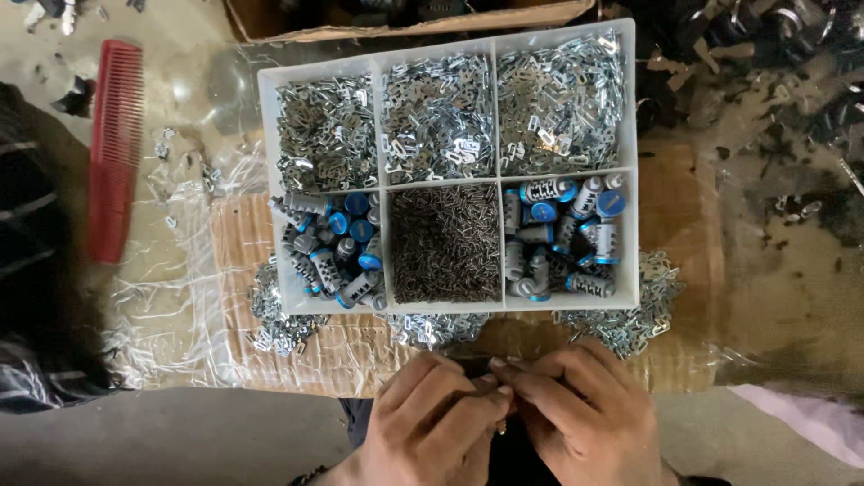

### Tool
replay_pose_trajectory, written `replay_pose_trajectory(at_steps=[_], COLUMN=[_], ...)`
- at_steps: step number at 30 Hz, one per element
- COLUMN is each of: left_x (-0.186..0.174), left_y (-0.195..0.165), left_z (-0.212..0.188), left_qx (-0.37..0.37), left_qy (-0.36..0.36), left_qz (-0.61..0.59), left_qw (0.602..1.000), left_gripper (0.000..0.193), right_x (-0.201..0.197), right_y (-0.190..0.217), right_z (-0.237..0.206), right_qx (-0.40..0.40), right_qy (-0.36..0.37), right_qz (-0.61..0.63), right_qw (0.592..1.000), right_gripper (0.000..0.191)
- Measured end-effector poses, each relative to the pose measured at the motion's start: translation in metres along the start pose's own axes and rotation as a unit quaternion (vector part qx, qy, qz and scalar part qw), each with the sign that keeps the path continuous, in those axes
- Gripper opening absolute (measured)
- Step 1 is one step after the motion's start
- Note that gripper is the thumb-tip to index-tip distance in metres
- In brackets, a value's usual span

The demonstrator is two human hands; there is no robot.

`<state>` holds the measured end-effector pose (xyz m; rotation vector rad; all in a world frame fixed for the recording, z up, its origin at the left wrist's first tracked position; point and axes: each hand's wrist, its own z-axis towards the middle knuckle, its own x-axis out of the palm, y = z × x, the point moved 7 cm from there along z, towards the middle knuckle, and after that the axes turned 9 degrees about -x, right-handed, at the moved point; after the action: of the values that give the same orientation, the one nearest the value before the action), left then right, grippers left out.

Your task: The person assembles small cylindrical lock components at a workbench. They pick up a lock body with a blue cap, insert small metal pins and springs into it by hand, press the parts into place, and place the finished unit into a cardboard box with other completed locks, repeating the cycle continuously.

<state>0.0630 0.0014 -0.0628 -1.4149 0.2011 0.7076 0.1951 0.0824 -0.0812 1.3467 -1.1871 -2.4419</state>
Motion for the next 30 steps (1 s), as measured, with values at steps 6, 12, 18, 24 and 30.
replay_pose_trajectory(at_steps=[6, 12, 18, 24, 30], left_x=[-0.039, -0.016, -0.01, -0.007, -0.033], left_y=[0.017, 0.017, 0.014, 0.015, -0.024], left_z=[-0.018, -0.038, -0.046, -0.05, 0.004], left_qx=[-0.091, -0.142, -0.059, -0.063, -0.039], left_qy=[-0.069, -0.005, -0.014, 0.036, -0.012], left_qz=[-0.272, -0.058, 0.041, 0.037, -0.03], left_qw=[0.955, 0.988, 0.997, 0.997, 0.999], left_gripper=[0.007, 0.01, 0.013, 0.02, 0.02], right_x=[-0.008, -0.001, 0.014, 0.029, 0.009], right_y=[0.011, 0.017, 0.018, 0.022, 0.012], right_z=[0.002, -0.005, -0.016, -0.05, -0.042], right_qx=[-0.064, 0.004, 0.067, -0.091, -0.107], right_qy=[-0.061, -0.132, -0.119, -0.046, 0.084], right_qz=[-0.01, 0.101, 0.084, 0.077, 0.091], right_qw=[0.996, 0.986, 0.987, 0.992, 0.987], right_gripper=[0.03, 0.017, 0.015, 0.028, 0.045])
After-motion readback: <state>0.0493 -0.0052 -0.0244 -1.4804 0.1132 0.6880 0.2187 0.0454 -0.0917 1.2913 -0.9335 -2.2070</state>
